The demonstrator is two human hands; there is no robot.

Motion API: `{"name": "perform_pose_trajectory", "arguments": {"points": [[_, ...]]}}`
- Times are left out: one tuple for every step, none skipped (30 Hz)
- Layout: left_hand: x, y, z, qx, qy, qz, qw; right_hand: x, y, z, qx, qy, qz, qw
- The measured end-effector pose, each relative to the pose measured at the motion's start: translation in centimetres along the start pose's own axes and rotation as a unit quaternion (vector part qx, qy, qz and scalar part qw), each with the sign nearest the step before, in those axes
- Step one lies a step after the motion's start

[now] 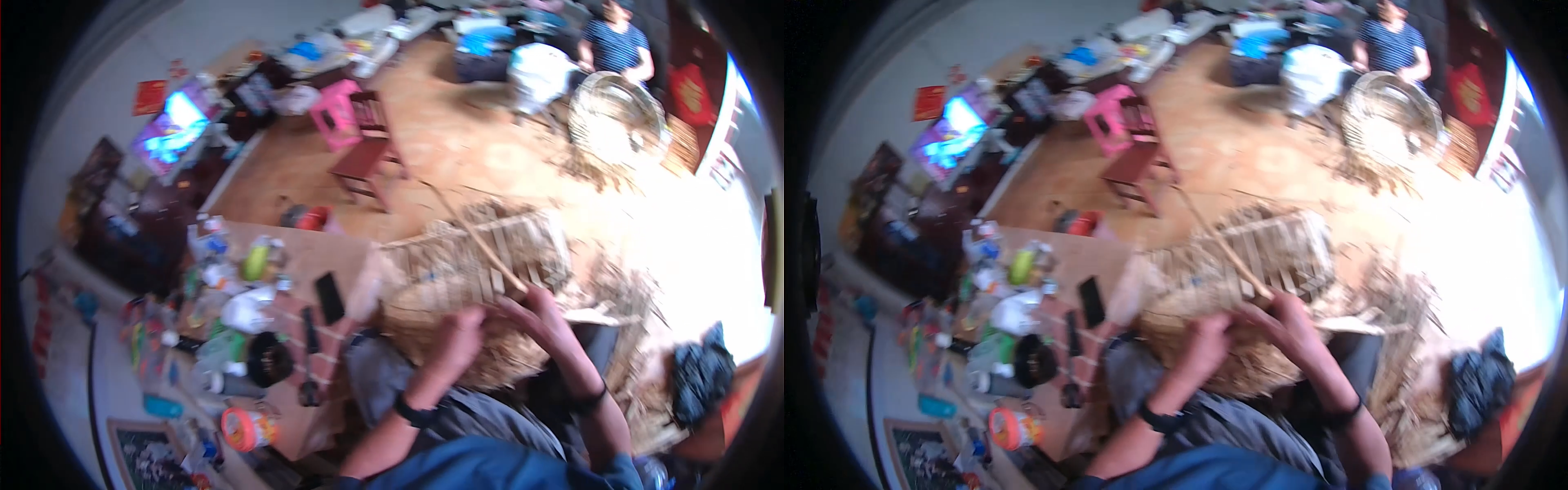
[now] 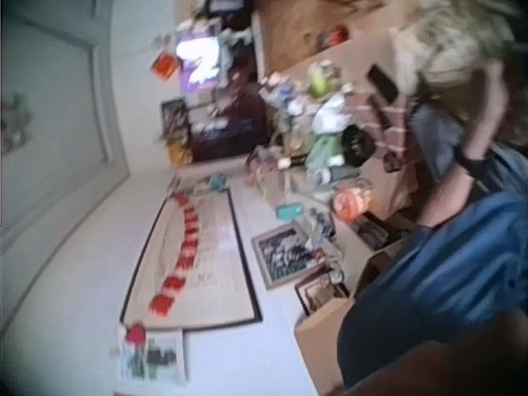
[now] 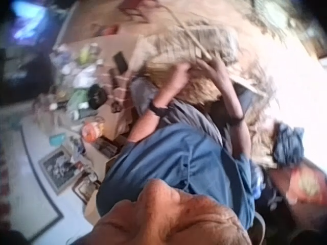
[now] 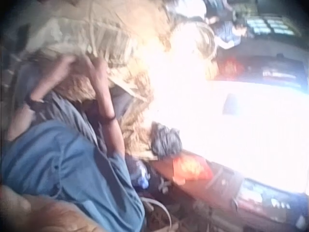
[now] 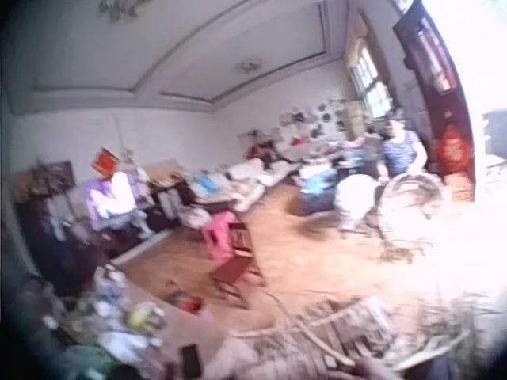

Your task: Weaving a large basket from wood or bamboo strips.

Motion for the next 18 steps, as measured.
{"name": "perform_pose_trajectory", "arguments": {"points": [[0.1, 0.9, -0.1, 0.041, 0.028, 0.057, 0.997, 0.5, 0.0, 1.0, 0.001, -0.009, 0.021, 1.0], [0.2, 0.6, 0.1, 0.019, 0.013, 0.046, 0.999, 0.8, -0.4, 2.0, 0.001, -0.019, 0.024, 1.0], [0.1, 0.4, 0.3, -0.009, 0.009, 0.036, 0.999, 1.0, -1.0, 2.9, 0.113, -0.012, 0.042, 0.993], [0.2, 0.2, 0.2, 0.012, 0.027, 0.041, 0.999, 1.3, -1.6, 3.5, 0.217, -0.007, 0.055, 0.975], [0.1, 0.1, 0.1, 0.031, 0.043, 0.057, 0.997, 1.3, -1.8, 4.3, 0.265, -0.019, 0.075, 0.961], [0.1, -0.3, 0.1, 0.048, 0.051, 0.055, 0.996, 1.3, -2.7, 5.0, 0.32, -0.043, 0.054, 0.945], [0.1, -0.5, 0.0, 0.043, 0.057, 0.061, 0.996, 1.5, -2.9, 5.5, 0.352, -0.052, 0.064, 0.932], [-0.2, -0.9, 0.0, 0.052, 0.056, 0.058, 0.995, 1.6, -4.0, 6.1, 0.381, -0.098, 0.023, 0.919], [-0.4, -0.9, -0.2, 0.064, 0.065, 0.073, 0.993, 2.3, -3.5, 5.9, 0.384, -0.08, 0.044, 0.919], [-0.5, -1.4, -0.3, 0.061, 0.056, 0.056, 0.995, 3.1, -2.5, 5.6, 0.357, -0.054, 0.085, 0.929], [-0.8, -1.9, -0.6, 0.11, 0.065, 0.04, 0.991, 4.0, -1.5, 5.2, 0.337, -0.026, 0.127, 0.933], [-1.1, -2.4, -1.0, 0.16, 0.075, 0.023, 0.984, 5.1, -0.4, 4.3, 0.315, 0.023, 0.165, 0.934], [-1.4, -2.7, -1.3, 0.192, 0.06, 0.022, 0.979, 6.1, 0.4, 3.6, 0.267, 0.048, 0.178, 0.946], [-1.5, -2.2, -1.6, 0.193, 0.077, 0.038, 0.977, 7.1, 0.7, 3.1, 0.223, 0.063, 0.173, 0.957], [-1.5, -1.5, -1.5, 0.156, 0.077, 0.056, 0.983, 7.5, 1.3, 2.9, 0.222, 0.071, 0.194, 0.953], [-1.4, -0.9, -1.3, 0.119, 0.078, 0.069, 0.987, 8.0, 1.5, 2.6, 0.175, 0.071, 0.183, 0.965], [-1.1, 0.1, -0.9, 0.027, 0.081, 0.08, 0.993, 8.4, 1.5, 2.4, 0.133, 0.076, 0.162, 0.975], [-0.6, 0.4, -0.6, -0.024, 0.093, 0.066, 0.993, 8.4, 1.9, 2.5, 0.129, 0.071, 0.167, 0.975]]}}
Point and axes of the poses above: each hand's wrist, its own x-axis towards the middle knuckle, its own z-axis out of the back of the hand, y = z × x, the point moved 9 cm from there along x, towards the middle knuckle, and after that the axes turned 15 degrees about y, right-handed, at the moved point
